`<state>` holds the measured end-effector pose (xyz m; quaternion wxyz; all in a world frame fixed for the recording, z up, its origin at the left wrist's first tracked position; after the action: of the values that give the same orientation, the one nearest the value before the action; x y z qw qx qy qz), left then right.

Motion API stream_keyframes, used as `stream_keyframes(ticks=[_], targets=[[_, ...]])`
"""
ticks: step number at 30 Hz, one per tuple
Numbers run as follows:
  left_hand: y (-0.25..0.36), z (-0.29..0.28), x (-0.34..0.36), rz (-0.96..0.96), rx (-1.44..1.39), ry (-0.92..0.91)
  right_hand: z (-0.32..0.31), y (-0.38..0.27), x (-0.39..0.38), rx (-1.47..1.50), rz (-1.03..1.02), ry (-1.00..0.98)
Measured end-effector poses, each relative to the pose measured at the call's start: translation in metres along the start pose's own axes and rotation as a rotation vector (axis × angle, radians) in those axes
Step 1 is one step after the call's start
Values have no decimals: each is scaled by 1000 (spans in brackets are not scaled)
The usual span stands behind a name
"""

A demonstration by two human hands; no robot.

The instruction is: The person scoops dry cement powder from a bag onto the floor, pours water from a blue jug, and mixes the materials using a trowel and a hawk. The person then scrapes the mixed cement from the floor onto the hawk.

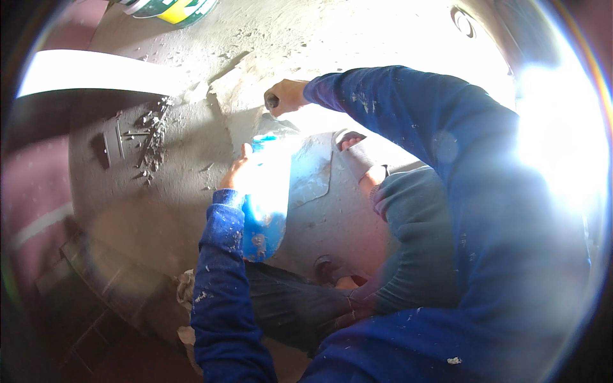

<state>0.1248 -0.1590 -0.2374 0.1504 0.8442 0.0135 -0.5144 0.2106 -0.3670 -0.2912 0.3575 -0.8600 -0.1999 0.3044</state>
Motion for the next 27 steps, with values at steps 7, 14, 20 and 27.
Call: stream_keyframes(ticks=[7, 14, 20, 27], targets=[[-23, 8, 22, -50, -9, 33, 10, -4, 2, -22, -48, 21], [-51, 15, 47, -23, -158, 34, 22, -6, 2, 27, -3, -62], [-55, 20, 59, 151, -20, 36, 20, -13, 0, 13, -89, 66], [-33, 11, 33, 110, 53, 78, 16, -11, 3, 30, -46, 10]])
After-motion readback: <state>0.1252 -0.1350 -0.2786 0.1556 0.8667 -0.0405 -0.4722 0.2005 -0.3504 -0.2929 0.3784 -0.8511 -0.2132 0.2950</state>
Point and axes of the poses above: each hand's wrist, its own x-axis towards the middle knuckle, its own z-axis out of the palm, y = z × x, the point moved 4 cm from there along x, towards the middle knuckle, and after that the axes turned 7 degrees about -y, right-handed, at the moved point
